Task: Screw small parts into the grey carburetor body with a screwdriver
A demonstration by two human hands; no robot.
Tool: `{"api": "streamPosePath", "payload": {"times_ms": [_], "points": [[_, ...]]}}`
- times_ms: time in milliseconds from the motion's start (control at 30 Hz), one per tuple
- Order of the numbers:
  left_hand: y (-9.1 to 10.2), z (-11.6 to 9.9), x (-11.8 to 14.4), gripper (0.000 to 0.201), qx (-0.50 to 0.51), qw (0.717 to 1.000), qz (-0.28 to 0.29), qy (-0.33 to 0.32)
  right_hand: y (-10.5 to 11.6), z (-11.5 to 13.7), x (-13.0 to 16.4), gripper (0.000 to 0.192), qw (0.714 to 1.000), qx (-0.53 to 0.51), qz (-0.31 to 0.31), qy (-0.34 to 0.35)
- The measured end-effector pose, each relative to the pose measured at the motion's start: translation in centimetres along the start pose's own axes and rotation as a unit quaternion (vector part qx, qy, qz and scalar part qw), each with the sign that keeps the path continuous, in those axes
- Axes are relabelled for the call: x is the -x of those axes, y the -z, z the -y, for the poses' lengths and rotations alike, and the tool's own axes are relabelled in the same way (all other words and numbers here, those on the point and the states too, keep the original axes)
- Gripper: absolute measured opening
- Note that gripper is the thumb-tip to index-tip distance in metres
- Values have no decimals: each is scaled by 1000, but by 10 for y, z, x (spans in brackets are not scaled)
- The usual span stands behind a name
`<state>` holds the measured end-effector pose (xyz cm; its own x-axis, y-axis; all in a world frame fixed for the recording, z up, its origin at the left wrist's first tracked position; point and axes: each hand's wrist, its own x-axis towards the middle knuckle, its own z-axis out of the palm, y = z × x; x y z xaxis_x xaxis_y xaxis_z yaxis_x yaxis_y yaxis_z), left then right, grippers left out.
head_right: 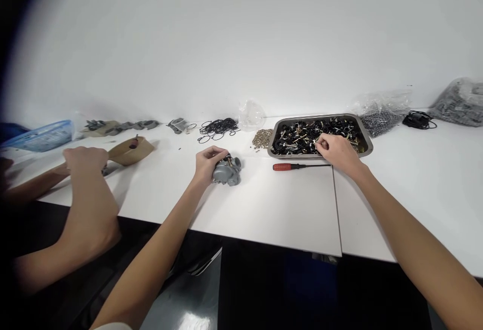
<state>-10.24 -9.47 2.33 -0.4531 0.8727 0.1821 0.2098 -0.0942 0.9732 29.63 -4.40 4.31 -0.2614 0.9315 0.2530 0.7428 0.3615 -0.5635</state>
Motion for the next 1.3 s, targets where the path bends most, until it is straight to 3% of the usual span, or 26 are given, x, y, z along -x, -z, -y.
{"api": "streamPosePath", "payload": {"times_ms": [533,733,833,900,967,1067,1133,1200,1300], "points": [[-76,-30,70,30,54,974,218,2,-1,1,-1,22,1000,10,1,11],[-101,-36,82,31,98,957,273,30,1,2,-1,23,1000,4,13,11],[-106,-37,79,32,120,959,255,40,0,2,0,23,998,-8,-22,50],[-105,-39,75,34,143,963,227,34,-3,7,2,22,992,-35,-58,109],[-100,-43,70,36,165,966,199,20,-11,17,6,21,981,-81,-50,168],[-81,-49,67,36,190,972,141,0,-27,40,17,27,953,-169,56,245],[-63,-49,71,36,204,975,87,-6,-39,55,28,58,921,-195,131,312],[-44,-42,80,36,207,978,39,0,-47,67,37,77,896,-176,195,357],[-18,-24,101,35,217,975,-11,33,-50,77,47,73,893,-141,241,352]]}}
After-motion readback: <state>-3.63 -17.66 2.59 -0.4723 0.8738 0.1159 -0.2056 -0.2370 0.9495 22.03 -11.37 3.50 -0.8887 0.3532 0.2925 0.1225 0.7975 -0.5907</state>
